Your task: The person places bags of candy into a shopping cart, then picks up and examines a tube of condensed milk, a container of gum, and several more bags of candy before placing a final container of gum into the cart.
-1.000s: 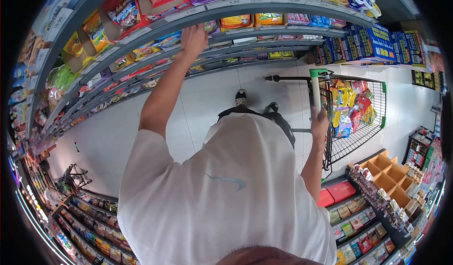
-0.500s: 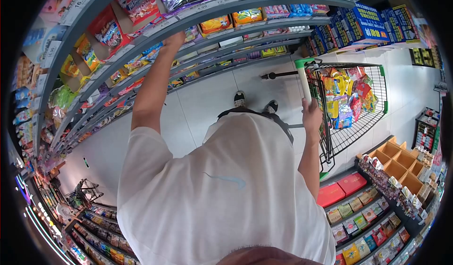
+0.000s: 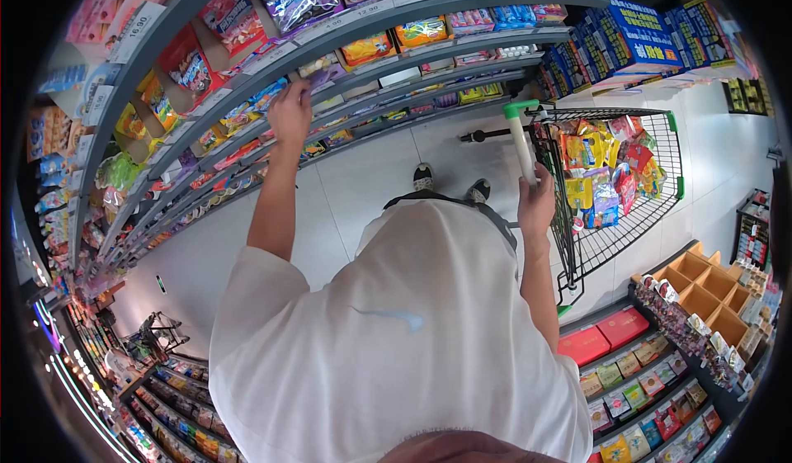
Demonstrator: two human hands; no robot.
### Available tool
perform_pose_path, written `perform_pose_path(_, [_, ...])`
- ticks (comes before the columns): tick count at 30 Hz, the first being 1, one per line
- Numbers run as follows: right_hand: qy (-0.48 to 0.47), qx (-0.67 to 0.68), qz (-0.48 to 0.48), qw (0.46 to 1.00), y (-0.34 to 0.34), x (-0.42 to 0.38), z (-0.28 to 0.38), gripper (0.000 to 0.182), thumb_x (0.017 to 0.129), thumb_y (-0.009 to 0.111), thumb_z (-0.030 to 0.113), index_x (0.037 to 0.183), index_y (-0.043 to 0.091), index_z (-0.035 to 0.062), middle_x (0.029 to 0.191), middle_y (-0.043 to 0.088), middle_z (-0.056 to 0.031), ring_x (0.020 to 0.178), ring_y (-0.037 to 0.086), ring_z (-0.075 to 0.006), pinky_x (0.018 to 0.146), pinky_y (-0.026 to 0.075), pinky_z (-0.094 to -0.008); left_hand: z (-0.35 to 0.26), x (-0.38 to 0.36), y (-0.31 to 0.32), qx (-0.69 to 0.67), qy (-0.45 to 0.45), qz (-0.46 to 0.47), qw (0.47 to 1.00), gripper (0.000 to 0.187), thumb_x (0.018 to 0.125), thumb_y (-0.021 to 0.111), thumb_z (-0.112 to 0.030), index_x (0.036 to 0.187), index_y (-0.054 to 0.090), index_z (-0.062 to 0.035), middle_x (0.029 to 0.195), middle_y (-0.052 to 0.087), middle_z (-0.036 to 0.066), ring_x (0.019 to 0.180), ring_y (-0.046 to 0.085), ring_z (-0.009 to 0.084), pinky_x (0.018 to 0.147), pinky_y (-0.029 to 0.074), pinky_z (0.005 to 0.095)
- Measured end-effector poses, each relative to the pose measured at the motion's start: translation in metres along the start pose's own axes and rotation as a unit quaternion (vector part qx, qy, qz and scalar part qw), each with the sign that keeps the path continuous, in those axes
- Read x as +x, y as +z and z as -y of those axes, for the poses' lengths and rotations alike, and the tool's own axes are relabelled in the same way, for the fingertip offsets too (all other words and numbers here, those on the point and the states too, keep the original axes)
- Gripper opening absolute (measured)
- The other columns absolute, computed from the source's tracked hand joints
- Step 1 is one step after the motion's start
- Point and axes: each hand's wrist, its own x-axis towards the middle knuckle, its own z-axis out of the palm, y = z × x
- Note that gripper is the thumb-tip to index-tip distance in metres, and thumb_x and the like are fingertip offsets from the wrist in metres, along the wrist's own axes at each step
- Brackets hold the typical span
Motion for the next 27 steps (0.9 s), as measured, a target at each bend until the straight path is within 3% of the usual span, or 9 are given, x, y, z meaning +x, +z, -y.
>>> perform_pose_path(4, [-0.095, 0.057, -0.065, 0.992, -0.006, -0.007, 0.015, 0.038, 0.087, 0.061, 0.001, 0.123, 0.052, 0.0023, 0.114, 0.056, -0.0172, 0.102, 0.058, -0.035, 0.08, 0.051, -0.0428, -0.047, -0.019, -0.03, -0.022, -0.1, 0.017, 0.995, 0.012, 0.085, 0.068, -0.017, 0.093, 0.066, -0.0083, 0.083, 0.069, 0.013, 0.074, 0.066, 0.0321, 0.064, 0.05, 0.0409])
perform_pose_path(7, [-0.158, 0.056, -0.049, 0.985, -0.008, -0.005, 0.022, 0.039, 0.086, 0.062, 0.0, 0.123, 0.052, 0.0022, 0.114, 0.056, -0.0172, 0.101, 0.057, -0.0352, 0.085, 0.05, -0.0413, -0.078, -0.033, -0.022, -0.176, -0.144, 0.112, 0.967, 0.019, 0.086, 0.07, -0.021, 0.097, 0.066, -0.0055, 0.081, 0.068, 0.015, 0.067, 0.064, 0.0267, 0.062, 0.049, 0.0364])
perform_pose_path(11, [-0.054, 0.261, 0.096, 0.959, -0.008, 0.003, 0.04, 0.044, 0.086, 0.063, 0.001, 0.128, 0.048, 0.001, 0.121, 0.057, -0.0124, 0.111, 0.057, -0.024, 0.095, 0.047, -0.035, -0.142, -0.033, -0.022, -0.323, -0.099, 0.275, 0.9, 0.024, 0.086, 0.071, -0.022, 0.099, 0.067, -0.0021, 0.078, 0.066, 0.015, 0.063, 0.058, 0.0207, 0.062, 0.047, 0.0332])
perform_pose_path(13, [-0.074, 0.283, 0.109, 0.95, -0.021, 0.009, 0.062, 0.048, 0.087, 0.063, 0.004, 0.132, 0.046, 0.0018, 0.124, 0.056, -0.0114, 0.111, 0.057, -0.0219, 0.095, 0.047, -0.0351, -0.178, -0.018, -0.032, -0.366, -0.074, 0.347, 0.86, 0.024, 0.085, 0.072, -0.021, 0.098, 0.067, -0.0014, 0.078, 0.065, 0.014, 0.064, 0.058, 0.0188, 0.062, 0.047, 0.0325])
perform_pose_path(14, [-0.088, 0.313, 0.11, 0.939, -0.019, 0.011, 0.062, 0.054, 0.087, 0.069, 0.011, 0.134, 0.045, 0.0042, 0.125, 0.055, -0.011, 0.105, 0.059, -0.0212, 0.088, 0.048, -0.0325, -0.191, -0.012, -0.038, -0.392, -0.067, 0.368, 0.84, 0.024, 0.085, 0.072, -0.021, 0.097, 0.067, -0.001, 0.078, 0.065, 0.013, 0.064, 0.058, 0.0172, 0.062, 0.047, 0.032])
perform_pose_path(17, [-0.031, 0.402, 0.243, 0.882, -0.038, 0.016, 0.077, 0.05, 0.088, 0.069, 0.012, 0.132, 0.047, 0.003, 0.119, 0.058, -0.0092, 0.101, 0.059, -0.0163, 0.085, 0.048, -0.03, -0.21, 0.005, -0.042, -0.42, -0.006, 0.408, 0.811, 0.021, 0.085, 0.072, -0.017, 0.097, 0.067, -0.0002, 0.081, 0.067, 0.009, 0.067, 0.059, 0.0123, 0.063, 0.047, 0.0291])
perform_pose_path(18, [-0.04, 0.409, 0.258, 0.874, -0.043, 0.016, 0.083, 0.039, 0.09, 0.068, 0.01, 0.124, 0.053, 0.0005, 0.108, 0.062, -0.0059, 0.094, 0.059, -0.0115, 0.081, 0.048, -0.0277, -0.213, 0.009, -0.041, -0.421, 0.021, 0.419, 0.805, 0.02, 0.085, 0.073, -0.015, 0.098, 0.067, 0.0001, 0.082, 0.068, 0.008, 0.068, 0.059, 0.0106, 0.063, 0.047, 0.0279])
perform_pose_path(21, [0.015, 0.423, 0.309, 0.852, -0.043, 0.014, 0.075, 0.028, 0.09, 0.067, 0.009, 0.115, 0.059, -0.0004, 0.101, 0.064, -0.0047, 0.089, 0.06, -0.0098, 0.076, 0.049, -0.0256, -0.228, 0.015, -0.039, -0.563, -0.037, 0.398, 0.724, 0.022, 0.084, 0.073, -0.008, 0.102, 0.065, 0.0016, 0.085, 0.069, 0.004, 0.074, 0.061, 0.0074, 0.065, 0.048, 0.0244])
perform_pose_path(27, [0.121, 0.537, 0.296, 0.781, -0.047, 0.007, 0.073, 0.023, 0.092, 0.065, 0.011, 0.112, 0.061, -0.0003, 0.098, 0.067, -0.0052, 0.084, 0.063, -0.0101, 0.074, 0.052, -0.0245, -0.242, 0.017, -0.035, -0.551, -0.15, 0.378, 0.729, 0.025, 0.086, 0.069, -0.002, 0.11, 0.063, -0.0013, 0.087, 0.069, 0.004, 0.084, 0.063, 0.0086, 0.072, 0.05, 0.0226])
